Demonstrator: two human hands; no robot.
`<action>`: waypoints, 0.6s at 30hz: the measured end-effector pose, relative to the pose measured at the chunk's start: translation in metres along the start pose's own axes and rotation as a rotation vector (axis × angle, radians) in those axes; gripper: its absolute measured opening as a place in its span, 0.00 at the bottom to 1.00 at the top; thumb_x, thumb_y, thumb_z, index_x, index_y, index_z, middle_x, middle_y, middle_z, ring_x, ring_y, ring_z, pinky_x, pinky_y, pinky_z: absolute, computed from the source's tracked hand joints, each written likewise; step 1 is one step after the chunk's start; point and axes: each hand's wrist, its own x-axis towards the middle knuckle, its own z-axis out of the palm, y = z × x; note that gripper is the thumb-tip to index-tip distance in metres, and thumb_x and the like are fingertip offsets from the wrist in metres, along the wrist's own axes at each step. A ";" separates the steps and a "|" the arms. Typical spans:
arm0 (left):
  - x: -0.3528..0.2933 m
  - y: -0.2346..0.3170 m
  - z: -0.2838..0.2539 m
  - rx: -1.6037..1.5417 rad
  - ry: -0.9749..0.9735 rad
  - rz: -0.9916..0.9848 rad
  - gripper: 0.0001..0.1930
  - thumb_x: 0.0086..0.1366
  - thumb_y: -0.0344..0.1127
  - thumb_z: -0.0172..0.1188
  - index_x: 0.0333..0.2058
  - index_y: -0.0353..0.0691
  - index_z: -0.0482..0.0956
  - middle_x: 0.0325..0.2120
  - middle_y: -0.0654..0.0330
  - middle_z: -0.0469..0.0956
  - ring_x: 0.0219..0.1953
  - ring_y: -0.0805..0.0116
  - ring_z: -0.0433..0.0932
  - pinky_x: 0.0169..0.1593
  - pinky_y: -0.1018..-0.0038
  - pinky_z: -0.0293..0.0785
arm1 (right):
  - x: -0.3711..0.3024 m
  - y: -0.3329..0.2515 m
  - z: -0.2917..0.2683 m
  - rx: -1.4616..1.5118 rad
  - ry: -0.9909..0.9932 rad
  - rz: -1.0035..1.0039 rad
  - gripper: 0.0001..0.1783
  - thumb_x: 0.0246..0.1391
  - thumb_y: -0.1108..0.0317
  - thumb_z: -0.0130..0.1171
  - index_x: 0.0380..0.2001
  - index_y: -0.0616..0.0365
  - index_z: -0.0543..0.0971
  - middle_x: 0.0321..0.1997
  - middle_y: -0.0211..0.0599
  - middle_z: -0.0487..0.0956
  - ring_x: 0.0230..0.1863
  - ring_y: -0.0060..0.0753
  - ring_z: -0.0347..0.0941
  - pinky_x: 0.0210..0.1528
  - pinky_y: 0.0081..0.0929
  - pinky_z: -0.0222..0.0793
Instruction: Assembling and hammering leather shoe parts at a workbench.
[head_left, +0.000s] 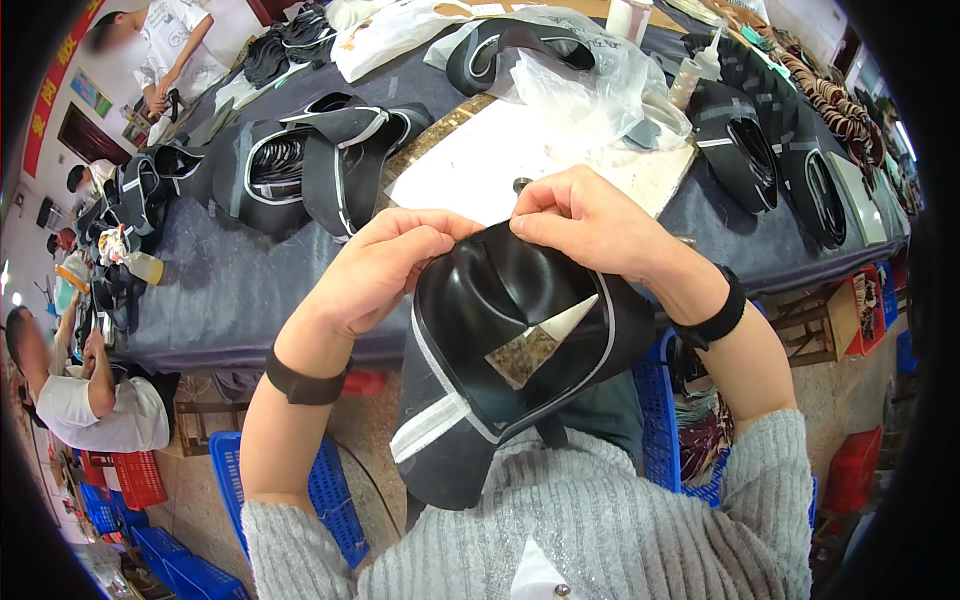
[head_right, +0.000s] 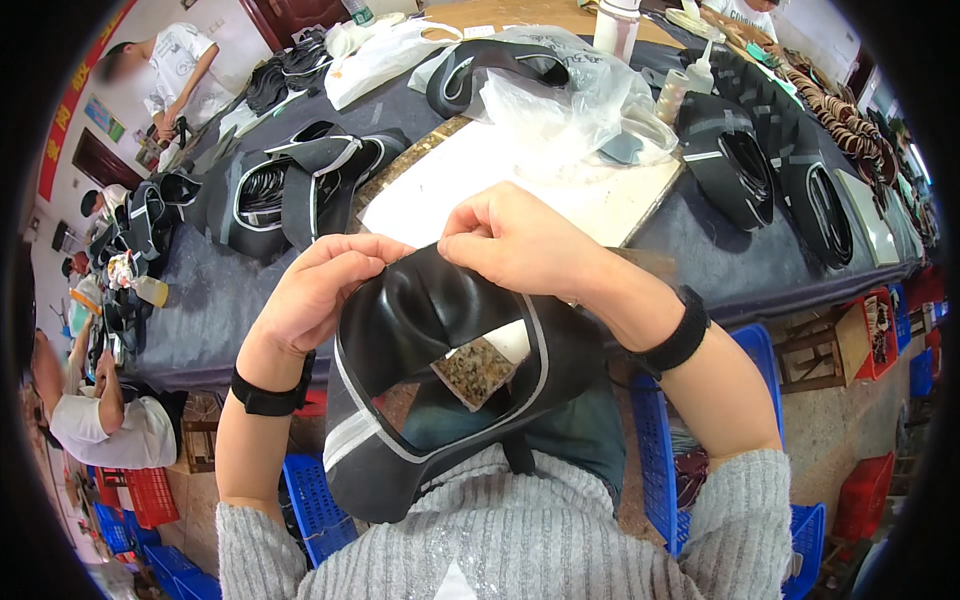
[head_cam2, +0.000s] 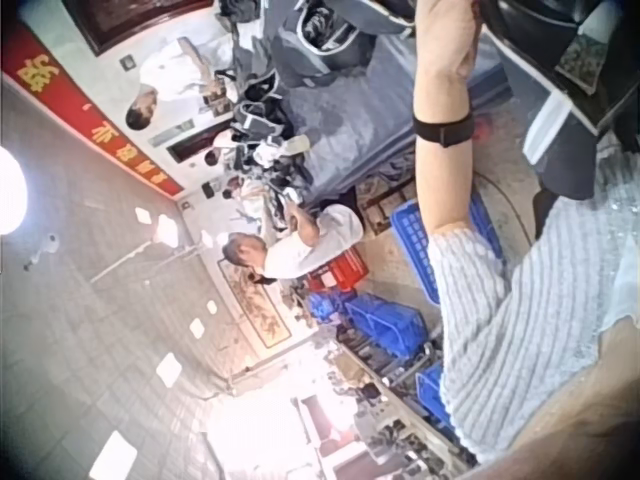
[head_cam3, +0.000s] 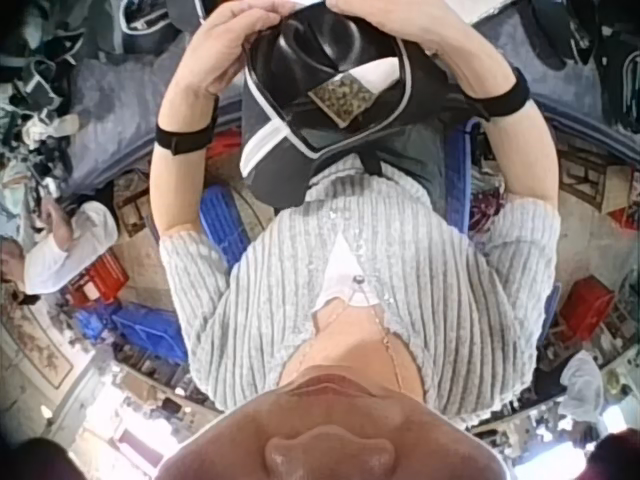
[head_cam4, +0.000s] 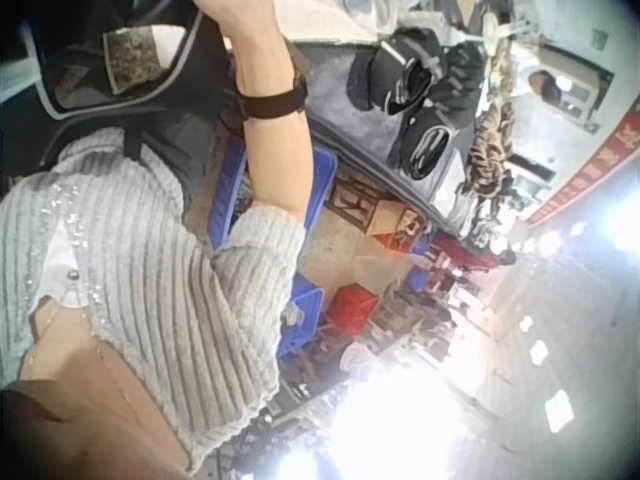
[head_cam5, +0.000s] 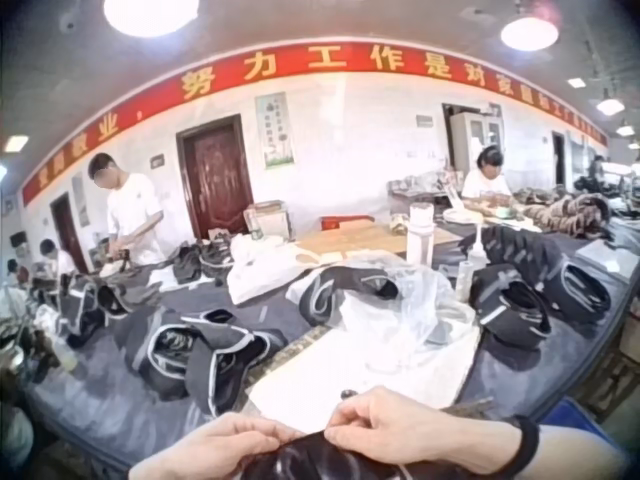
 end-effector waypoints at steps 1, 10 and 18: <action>0.000 -0.001 -0.002 0.035 -0.006 -0.008 0.16 0.63 0.27 0.45 0.46 0.25 0.75 0.38 0.57 0.80 0.37 0.76 0.78 0.43 0.80 0.74 | -0.001 -0.002 0.000 -0.006 0.006 0.024 0.08 0.56 0.70 0.56 0.30 0.65 0.79 0.23 0.21 0.74 0.25 0.09 0.64 0.26 0.14 0.59; 0.007 -0.002 0.011 0.566 0.099 0.236 0.06 0.64 0.29 0.54 0.32 0.32 0.77 0.24 0.72 0.73 0.28 0.87 0.66 0.30 0.85 0.62 | 0.003 0.004 -0.001 0.005 -0.041 -0.021 0.10 0.58 0.68 0.55 0.32 0.65 0.79 0.25 0.21 0.75 0.27 0.10 0.66 0.29 0.13 0.61; 0.023 -0.004 0.024 0.845 0.186 0.468 0.11 0.66 0.32 0.54 0.26 0.32 0.75 0.21 0.74 0.70 0.26 0.86 0.63 0.30 0.83 0.62 | -0.006 0.018 -0.023 0.320 -0.076 -0.006 0.10 0.56 0.72 0.55 0.39 0.64 0.80 0.35 0.28 0.80 0.36 0.15 0.72 0.42 0.16 0.68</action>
